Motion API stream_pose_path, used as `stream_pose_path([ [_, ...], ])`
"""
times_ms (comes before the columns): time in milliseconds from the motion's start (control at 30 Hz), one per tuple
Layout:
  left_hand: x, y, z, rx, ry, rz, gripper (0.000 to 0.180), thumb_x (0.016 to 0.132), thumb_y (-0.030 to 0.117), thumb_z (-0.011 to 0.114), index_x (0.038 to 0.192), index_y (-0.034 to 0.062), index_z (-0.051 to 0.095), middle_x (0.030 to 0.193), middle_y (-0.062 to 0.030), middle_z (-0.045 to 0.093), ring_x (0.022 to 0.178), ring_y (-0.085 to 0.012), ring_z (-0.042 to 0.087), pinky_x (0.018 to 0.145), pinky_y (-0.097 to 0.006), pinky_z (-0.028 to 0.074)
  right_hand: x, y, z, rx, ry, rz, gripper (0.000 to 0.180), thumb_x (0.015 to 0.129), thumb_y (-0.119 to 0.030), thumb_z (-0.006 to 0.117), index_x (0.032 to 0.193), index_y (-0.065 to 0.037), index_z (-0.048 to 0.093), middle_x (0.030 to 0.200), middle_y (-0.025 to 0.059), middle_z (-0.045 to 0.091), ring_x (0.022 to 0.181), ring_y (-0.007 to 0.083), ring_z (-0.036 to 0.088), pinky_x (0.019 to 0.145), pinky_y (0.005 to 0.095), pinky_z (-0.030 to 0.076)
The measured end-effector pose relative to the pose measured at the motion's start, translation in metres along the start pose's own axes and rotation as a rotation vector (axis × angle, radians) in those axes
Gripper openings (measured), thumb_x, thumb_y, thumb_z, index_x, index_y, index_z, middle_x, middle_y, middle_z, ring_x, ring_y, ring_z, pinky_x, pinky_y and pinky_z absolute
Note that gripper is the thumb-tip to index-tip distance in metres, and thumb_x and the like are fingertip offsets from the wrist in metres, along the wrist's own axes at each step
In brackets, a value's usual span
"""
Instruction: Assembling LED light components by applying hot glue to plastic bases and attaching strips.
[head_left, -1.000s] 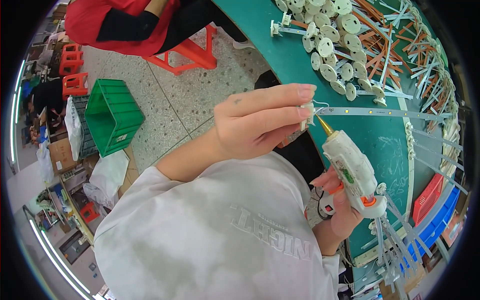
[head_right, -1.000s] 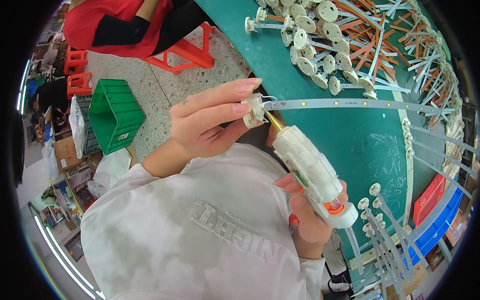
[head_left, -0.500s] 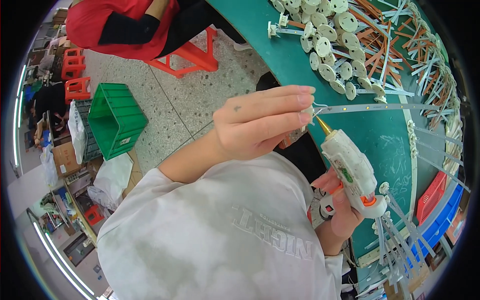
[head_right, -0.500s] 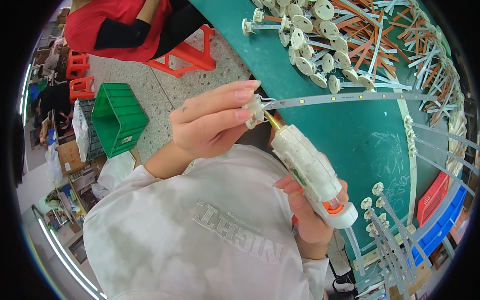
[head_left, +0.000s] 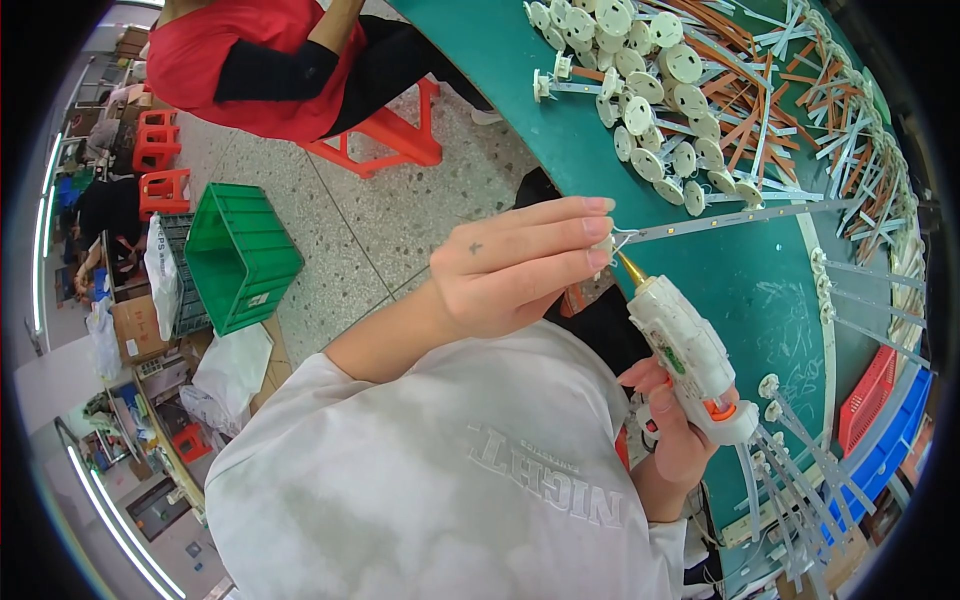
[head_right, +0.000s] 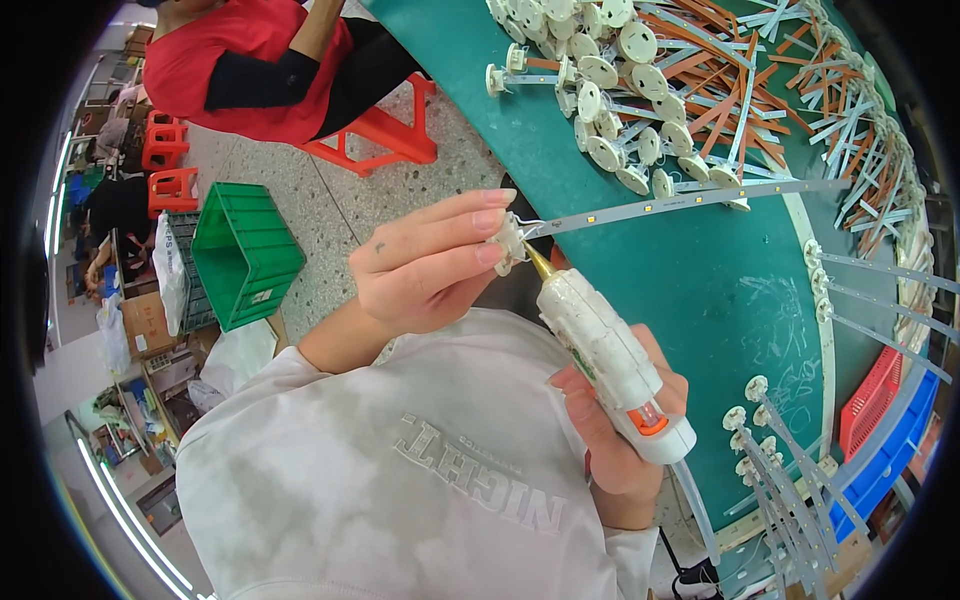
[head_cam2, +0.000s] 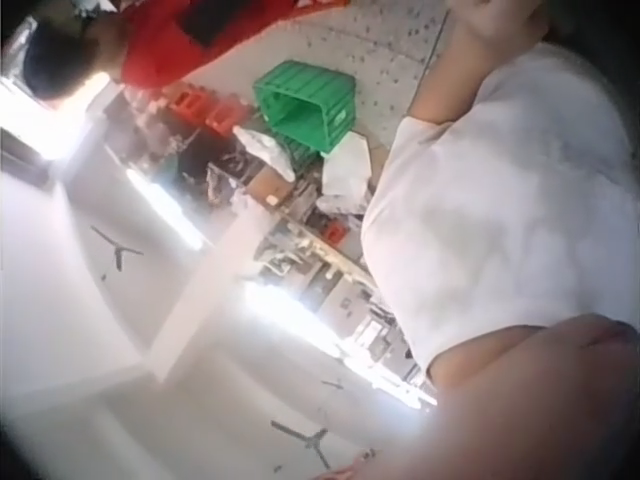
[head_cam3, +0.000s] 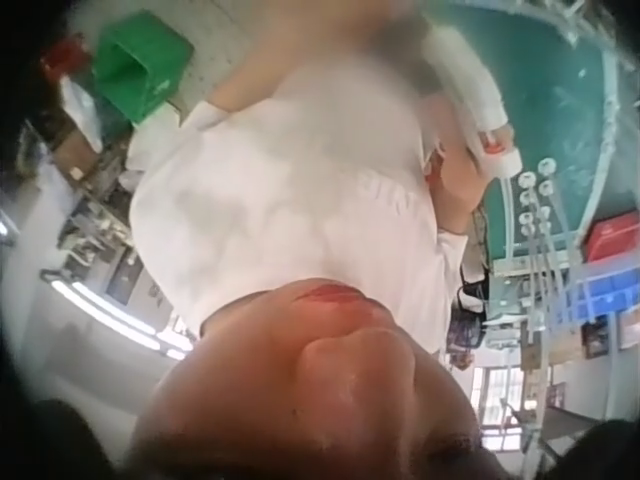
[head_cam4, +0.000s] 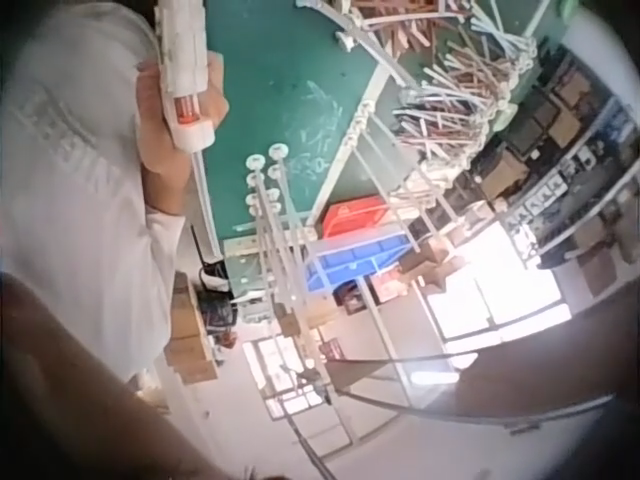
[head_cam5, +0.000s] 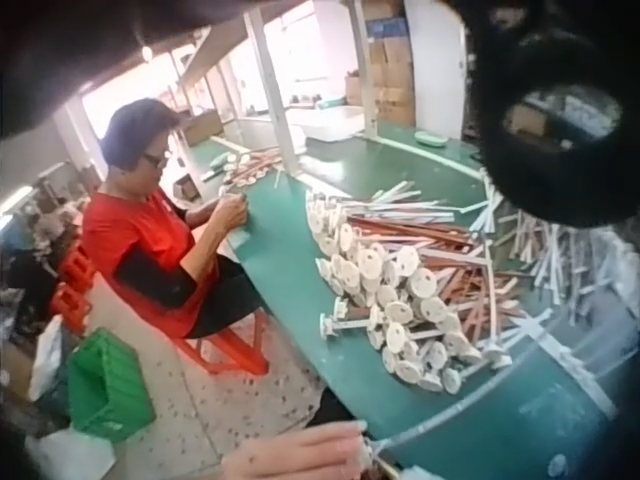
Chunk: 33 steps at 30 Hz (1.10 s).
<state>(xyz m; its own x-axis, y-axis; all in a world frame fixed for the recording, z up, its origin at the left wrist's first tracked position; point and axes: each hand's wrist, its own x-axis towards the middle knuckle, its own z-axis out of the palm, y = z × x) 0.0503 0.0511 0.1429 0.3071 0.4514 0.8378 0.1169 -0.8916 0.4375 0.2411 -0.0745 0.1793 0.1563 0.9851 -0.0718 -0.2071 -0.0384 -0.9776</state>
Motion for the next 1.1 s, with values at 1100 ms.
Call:
stream_pose_path([
  [1100,0.0,0.008,-0.002,-0.073,-0.019,-0.11,0.035,0.066,-0.008,0.078,0.098,-0.0019,0.064,0.107,-0.0189,0.066,0.098,-0.0356,0.067,0.079,-0.037,0.059,-0.007,0.001,-0.001,-0.335,0.011,-0.209,0.018,0.073,-0.005,0.069,0.09,0.0,0.068,0.068,0.0074,0.063,0.052,0.0203,0.045,0.048,0.0293,0.033],
])
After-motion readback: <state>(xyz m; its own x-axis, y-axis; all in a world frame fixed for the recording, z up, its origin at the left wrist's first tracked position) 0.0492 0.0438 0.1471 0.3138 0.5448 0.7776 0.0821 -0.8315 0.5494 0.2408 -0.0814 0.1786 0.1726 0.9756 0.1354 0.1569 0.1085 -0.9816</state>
